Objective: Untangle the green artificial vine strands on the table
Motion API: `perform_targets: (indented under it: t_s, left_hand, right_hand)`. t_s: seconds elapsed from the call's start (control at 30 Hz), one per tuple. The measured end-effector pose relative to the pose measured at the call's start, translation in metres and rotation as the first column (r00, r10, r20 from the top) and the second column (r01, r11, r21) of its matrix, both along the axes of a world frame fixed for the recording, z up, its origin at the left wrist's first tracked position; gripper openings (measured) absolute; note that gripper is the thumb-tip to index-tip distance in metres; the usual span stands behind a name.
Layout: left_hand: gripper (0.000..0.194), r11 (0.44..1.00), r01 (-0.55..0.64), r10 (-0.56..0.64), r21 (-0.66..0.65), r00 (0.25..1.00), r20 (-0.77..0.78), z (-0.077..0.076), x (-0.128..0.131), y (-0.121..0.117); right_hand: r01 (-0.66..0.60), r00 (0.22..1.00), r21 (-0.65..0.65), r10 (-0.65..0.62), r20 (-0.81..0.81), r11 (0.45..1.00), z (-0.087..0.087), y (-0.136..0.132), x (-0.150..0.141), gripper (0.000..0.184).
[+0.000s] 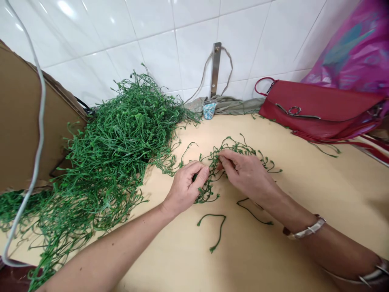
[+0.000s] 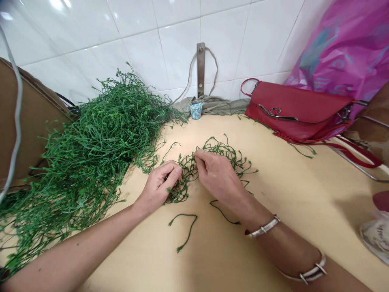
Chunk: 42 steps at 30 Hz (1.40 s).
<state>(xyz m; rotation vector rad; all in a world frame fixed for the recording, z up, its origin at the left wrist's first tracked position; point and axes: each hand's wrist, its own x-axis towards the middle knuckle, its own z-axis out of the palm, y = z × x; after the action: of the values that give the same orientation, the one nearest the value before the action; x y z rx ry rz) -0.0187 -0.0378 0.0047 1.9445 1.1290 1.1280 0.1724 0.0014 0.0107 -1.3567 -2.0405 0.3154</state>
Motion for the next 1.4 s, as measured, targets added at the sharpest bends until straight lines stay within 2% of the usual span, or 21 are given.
perform_targets:
  t_s: [0.1,0.2,0.3,0.43,0.47,0.53,0.63,0.67,0.73,0.8,0.9,0.97,1.07,1.13,1.23,1.27,1.33,1.4]
  left_hand:
    - [0.035,0.999,0.015,-0.016,0.042,1.0,0.023,0.003,-0.002,-0.005]
    - [0.035,1.0,-0.014,0.015,-0.014,0.994,0.104,0.001,-0.004,-0.007]
    - [0.038,0.991,-0.051,0.074,-0.121,0.979,0.188,-0.004,-0.007,-0.002]
    - [0.04,0.982,-0.058,0.095,-0.18,0.974,0.204,-0.008,-0.007,0.003]
    - [0.04,0.981,-0.058,0.096,-0.184,0.975,0.201,-0.009,-0.007,0.004]
    - [0.039,0.982,-0.056,0.091,-0.181,0.977,0.193,-0.01,-0.006,0.003]
    - [0.038,0.985,-0.053,0.08,-0.161,0.983,0.167,-0.011,-0.004,0.003]
    - [0.038,0.986,-0.054,0.079,-0.156,0.984,0.158,-0.012,-0.004,0.002]
    - [0.037,0.987,-0.058,0.08,-0.151,0.986,0.146,-0.012,-0.004,0.002]
    - [0.035,0.988,-0.065,0.084,-0.142,0.988,0.132,-0.012,-0.004,0.002]
    - [0.035,0.991,-0.045,0.058,-0.125,0.993,0.099,-0.009,-0.003,0.003]
    - [0.035,0.993,-0.02,0.029,-0.117,0.997,0.076,-0.006,-0.002,0.003]
    - [0.035,0.995,-0.022,0.029,-0.094,0.997,0.066,-0.004,-0.001,0.001]
    - [0.036,0.996,-0.046,0.052,-0.073,0.995,0.085,-0.002,-0.003,-0.001]
    - [0.038,0.994,-0.075,0.087,-0.083,0.986,0.143,-0.003,-0.006,-0.004]
    - [0.037,0.992,-0.08,0.095,-0.1,0.982,0.162,-0.003,-0.007,-0.003]
    - [0.037,0.988,-0.076,0.1,-0.133,0.977,0.187,-0.005,-0.008,-0.001]
    - [0.036,0.987,-0.062,0.089,-0.147,0.979,0.182,-0.006,-0.008,0.002]
  right_hand:
    - [0.163,0.984,-0.021,-0.164,-0.069,0.986,0.004,0.015,0.022,0.023]
    - [0.245,0.956,0.014,-0.239,-0.169,0.969,0.005,0.026,0.044,0.023]
    - [0.218,0.967,0.042,-0.21,-0.142,0.975,0.001,0.025,0.047,0.025]
    - [0.134,0.991,0.283,-0.129,-0.036,0.95,-0.002,0.014,0.028,0.032]
    - [0.089,0.996,0.309,-0.083,-0.032,0.947,-0.001,0.01,0.022,0.036]
    - [-0.051,0.997,0.246,0.063,-0.038,0.968,0.002,0.001,0.009,0.037]
    - [-0.274,0.958,0.043,0.277,-0.073,0.961,0.008,-0.012,-0.007,0.025]
    - [-0.313,0.947,-0.026,0.31,-0.08,0.949,0.01,-0.015,-0.01,0.022]
    - [-0.322,0.946,-0.12,0.314,-0.077,0.939,0.01,-0.018,-0.013,0.027]
    - [-0.268,0.963,-0.127,0.266,-0.031,0.955,0.008,-0.018,-0.012,0.03]
    - [-0.186,0.979,-0.068,0.191,0.073,0.98,0.002,-0.015,-0.01,0.026]
    - [-0.139,0.985,-0.083,0.146,0.09,0.987,-0.001,-0.012,-0.009,0.025]
    - [-0.049,0.999,-0.146,0.048,-0.008,0.988,0.001,-0.003,0.0,0.026]
    - [0.081,0.988,-0.152,-0.099,-0.116,0.985,0.007,0.006,0.014,0.025]
    - [0.335,0.881,-0.136,-0.361,-0.306,0.933,0.017,0.019,0.041,0.023]
    - [0.354,0.874,-0.097,-0.366,-0.319,0.93,0.019,0.022,0.046,0.022]
    - [0.368,0.901,0.08,-0.335,-0.275,0.926,0.018,0.024,0.048,0.018]
    - [0.281,0.955,0.265,-0.242,-0.17,0.922,0.013,0.019,0.038,0.022]
